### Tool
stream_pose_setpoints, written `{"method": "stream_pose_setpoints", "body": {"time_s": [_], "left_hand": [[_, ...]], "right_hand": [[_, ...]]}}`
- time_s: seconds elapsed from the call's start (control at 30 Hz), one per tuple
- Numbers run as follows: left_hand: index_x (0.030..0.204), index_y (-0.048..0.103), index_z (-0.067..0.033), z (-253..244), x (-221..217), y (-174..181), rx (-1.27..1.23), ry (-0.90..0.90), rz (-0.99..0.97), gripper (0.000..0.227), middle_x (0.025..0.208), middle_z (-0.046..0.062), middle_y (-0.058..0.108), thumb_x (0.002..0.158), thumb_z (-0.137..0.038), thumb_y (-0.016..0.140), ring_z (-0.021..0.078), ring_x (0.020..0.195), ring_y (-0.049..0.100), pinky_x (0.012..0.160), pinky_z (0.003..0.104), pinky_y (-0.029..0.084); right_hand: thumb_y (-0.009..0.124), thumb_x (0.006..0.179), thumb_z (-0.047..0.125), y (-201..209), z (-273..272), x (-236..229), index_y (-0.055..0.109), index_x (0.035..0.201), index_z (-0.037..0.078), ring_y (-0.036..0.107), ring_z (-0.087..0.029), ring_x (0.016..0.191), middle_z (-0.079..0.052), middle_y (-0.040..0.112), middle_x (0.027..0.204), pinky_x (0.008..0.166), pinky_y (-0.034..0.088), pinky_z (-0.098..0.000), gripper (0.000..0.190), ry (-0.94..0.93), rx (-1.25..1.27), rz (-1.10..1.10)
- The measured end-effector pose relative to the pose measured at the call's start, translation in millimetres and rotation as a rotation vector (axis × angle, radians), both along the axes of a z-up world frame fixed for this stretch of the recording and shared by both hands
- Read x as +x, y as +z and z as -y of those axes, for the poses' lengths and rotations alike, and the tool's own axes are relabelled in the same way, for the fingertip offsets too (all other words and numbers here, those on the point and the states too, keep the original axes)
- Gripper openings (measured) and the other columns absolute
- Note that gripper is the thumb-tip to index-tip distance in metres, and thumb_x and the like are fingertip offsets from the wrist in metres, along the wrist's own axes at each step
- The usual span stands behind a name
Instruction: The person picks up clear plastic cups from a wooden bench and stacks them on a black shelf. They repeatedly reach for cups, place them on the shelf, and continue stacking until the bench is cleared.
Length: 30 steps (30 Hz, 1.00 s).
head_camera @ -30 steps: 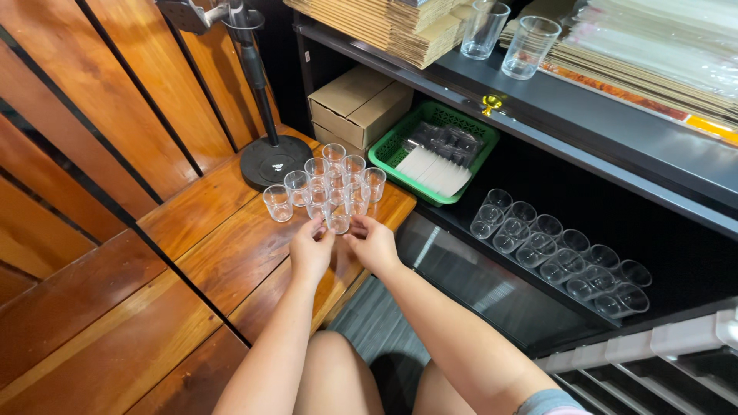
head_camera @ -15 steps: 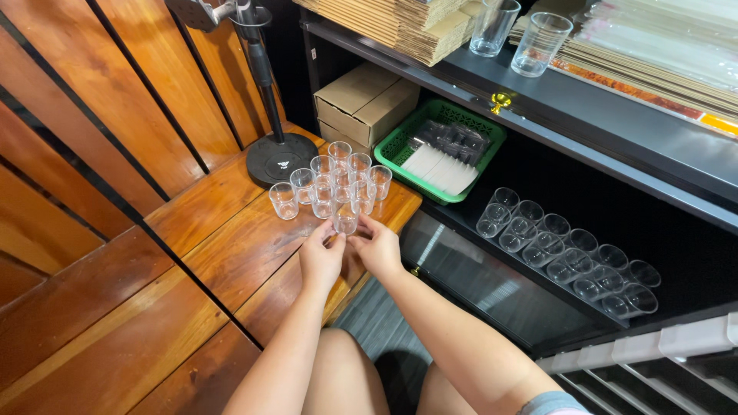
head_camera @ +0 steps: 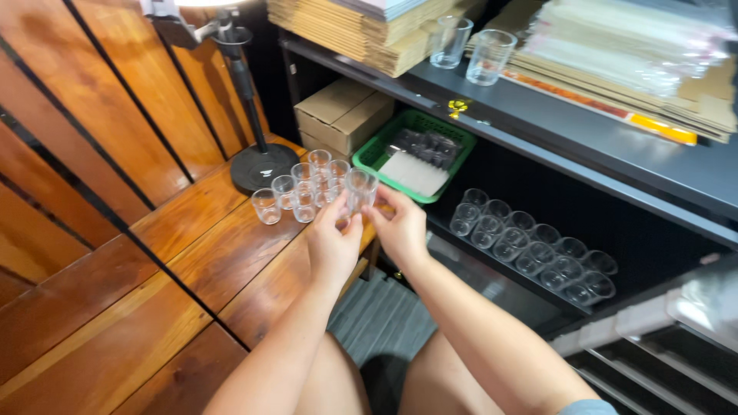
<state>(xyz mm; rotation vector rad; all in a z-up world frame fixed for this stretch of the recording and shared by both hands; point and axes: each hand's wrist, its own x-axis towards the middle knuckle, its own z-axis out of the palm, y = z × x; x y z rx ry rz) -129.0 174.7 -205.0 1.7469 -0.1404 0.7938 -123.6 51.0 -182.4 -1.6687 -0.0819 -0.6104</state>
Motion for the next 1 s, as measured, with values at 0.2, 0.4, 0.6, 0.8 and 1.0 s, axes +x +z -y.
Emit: {"method": "stream_pose_setpoints", "body": {"time_s": [0.2, 0.4, 0.6, 0.8, 1.0], "left_hand": [[0.125, 0.072, -0.0046, 58, 4, 68, 0.044, -0.086, 0.168, 0.051, 0.104, 0.017, 0.075, 0.075, -0.004, 0.082, 0.0269, 0.095, 0.076, 0.07, 0.025, 0.066], [0.129, 0.071, -0.0054, 131, 19, 115, 0.032, -0.178, 0.211, 0.053, 0.106, 0.013, 0.074, 0.076, -0.007, 0.08, 0.0236, 0.097, 0.076, 0.073, 0.024, 0.066], [0.134, 0.067, -0.0104, 177, 36, 157, 0.116, -0.267, 0.114, 0.052, 0.114, 0.007, 0.074, 0.083, -0.016, 0.075, 0.017, 0.106, 0.075, 0.089, 0.031, 0.066], [0.132, 0.066, -0.0135, 199, 64, 180, 0.248, -0.344, -0.003, 0.049, 0.122, 0.004, 0.076, 0.084, -0.023, 0.072, 0.0142, 0.116, 0.072, 0.107, 0.034, 0.053], [0.139, 0.058, -0.0238, 208, 91, 187, 0.445, -0.373, -0.112, 0.051, 0.132, -0.007, 0.072, 0.09, -0.033, 0.067, 0.0046, 0.124, 0.067, 0.116, 0.036, 0.031]], "right_hand": [[0.094, 0.073, 0.003, 71, 66, -6, 0.077, 0.115, 0.005, 0.076, -0.02, 0.091, -0.012, 0.075, 0.097, 0.076, 0.067, -0.0268, 0.045, -0.121, -0.107, 0.127], [0.092, 0.075, 0.005, 137, 126, -18, 0.075, 0.115, 0.002, 0.077, -0.022, 0.087, -0.016, 0.076, 0.093, 0.078, 0.067, -0.031, 0.043, -0.234, -0.252, 0.181], [0.091, 0.075, 0.016, 173, 182, -2, 0.078, 0.11, 0.012, 0.077, -0.005, 0.083, 0.001, 0.079, 0.089, 0.075, 0.064, -0.0202, 0.037, -0.365, -0.374, 0.089], [0.09, 0.075, 0.027, 184, 224, 33, 0.078, 0.113, 0.014, 0.076, -0.002, 0.086, 0.005, 0.078, 0.091, 0.081, 0.06, -0.0212, 0.041, -0.409, -0.411, -0.061], [0.088, 0.075, 0.041, 174, 258, 80, 0.08, 0.109, 0.025, 0.075, -0.007, 0.093, 0.013, 0.077, 0.088, 0.082, 0.059, -0.0256, 0.038, -0.527, -0.595, -0.175]]}}
